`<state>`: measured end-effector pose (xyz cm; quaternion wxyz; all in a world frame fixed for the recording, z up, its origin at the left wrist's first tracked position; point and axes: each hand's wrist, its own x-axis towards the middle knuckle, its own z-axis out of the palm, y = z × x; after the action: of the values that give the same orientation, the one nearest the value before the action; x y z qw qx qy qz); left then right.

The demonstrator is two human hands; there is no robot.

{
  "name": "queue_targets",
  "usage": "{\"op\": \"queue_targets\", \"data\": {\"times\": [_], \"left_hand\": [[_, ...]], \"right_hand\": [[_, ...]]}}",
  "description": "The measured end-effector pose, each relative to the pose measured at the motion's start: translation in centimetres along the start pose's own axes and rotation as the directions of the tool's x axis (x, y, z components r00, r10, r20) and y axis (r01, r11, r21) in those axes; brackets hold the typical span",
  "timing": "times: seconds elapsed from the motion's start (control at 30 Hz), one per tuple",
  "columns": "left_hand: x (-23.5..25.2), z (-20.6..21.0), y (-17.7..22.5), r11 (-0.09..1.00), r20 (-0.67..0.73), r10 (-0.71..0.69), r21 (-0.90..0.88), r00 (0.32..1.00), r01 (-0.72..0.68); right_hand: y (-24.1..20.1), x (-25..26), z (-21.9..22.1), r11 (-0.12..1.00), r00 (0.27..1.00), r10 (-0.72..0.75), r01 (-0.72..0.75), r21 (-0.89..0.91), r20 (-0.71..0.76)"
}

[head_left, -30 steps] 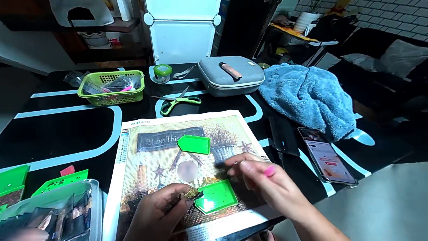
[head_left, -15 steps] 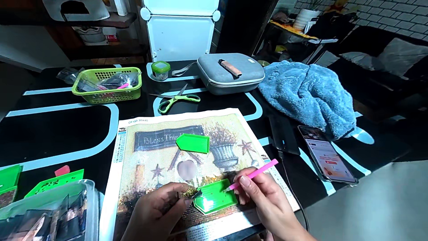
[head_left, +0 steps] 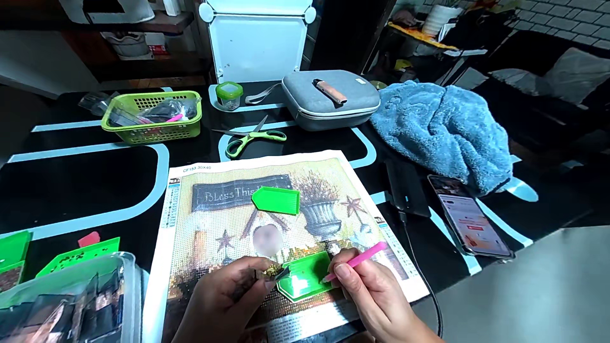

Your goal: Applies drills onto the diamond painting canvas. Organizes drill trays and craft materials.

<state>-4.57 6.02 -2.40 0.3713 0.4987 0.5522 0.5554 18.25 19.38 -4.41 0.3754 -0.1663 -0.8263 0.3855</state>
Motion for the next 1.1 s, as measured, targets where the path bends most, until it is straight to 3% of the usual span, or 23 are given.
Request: {"op": "queue_targets", "data": {"times": [0.1,0.2,0.33,0.43,0.53,0.73,1.1], "left_hand": [[0.0,0.0,-0.1,1.0,-0.001,0.011,0.002,1.0,-0.011],[0.0,0.0,0.1,1.0,0.002,-0.011,0.011,1.0,0.011],[-0.1,-0.2,0.7,0.996,0.017,-0.055,0.071,0.998,0.053],[-0.2,-0.3,1.0,0.99,0.025,-0.094,0.11,0.995,0.09],[-0.1,-0.4,0.7,0.992,0.041,-0.088,0.09,0.995,0.084],[-0.1,-0.5,0.6,0.997,0.039,-0.074,0.026,0.996,0.073],[-0.1,-0.6,0.6,0.996,0.055,-0.078,0.04,0.995,0.076]], "right_hand": [[0.0,0.0,0.0,1.0,1.0,0.014,-0.014,0.027,-0.005],[-0.4,0.2,-0.3,0.961,0.979,0.179,-0.153,0.232,-0.096],[-0.2,2.0,-3.0,0.84,0.864,0.445,-0.311,0.444,-0.237],[1.0,2.9,-4.3,0.819,0.811,0.507,-0.348,0.455,-0.292],[1.7,2.6,-4.1,0.866,0.838,0.468,-0.372,0.334,-0.28],[2.1,1.6,-3.2,0.961,0.931,0.274,-0.256,0.102,-0.24],[2.2,1.5,-3.2,0.976,0.956,0.22,-0.216,0.039,-0.196]]}}
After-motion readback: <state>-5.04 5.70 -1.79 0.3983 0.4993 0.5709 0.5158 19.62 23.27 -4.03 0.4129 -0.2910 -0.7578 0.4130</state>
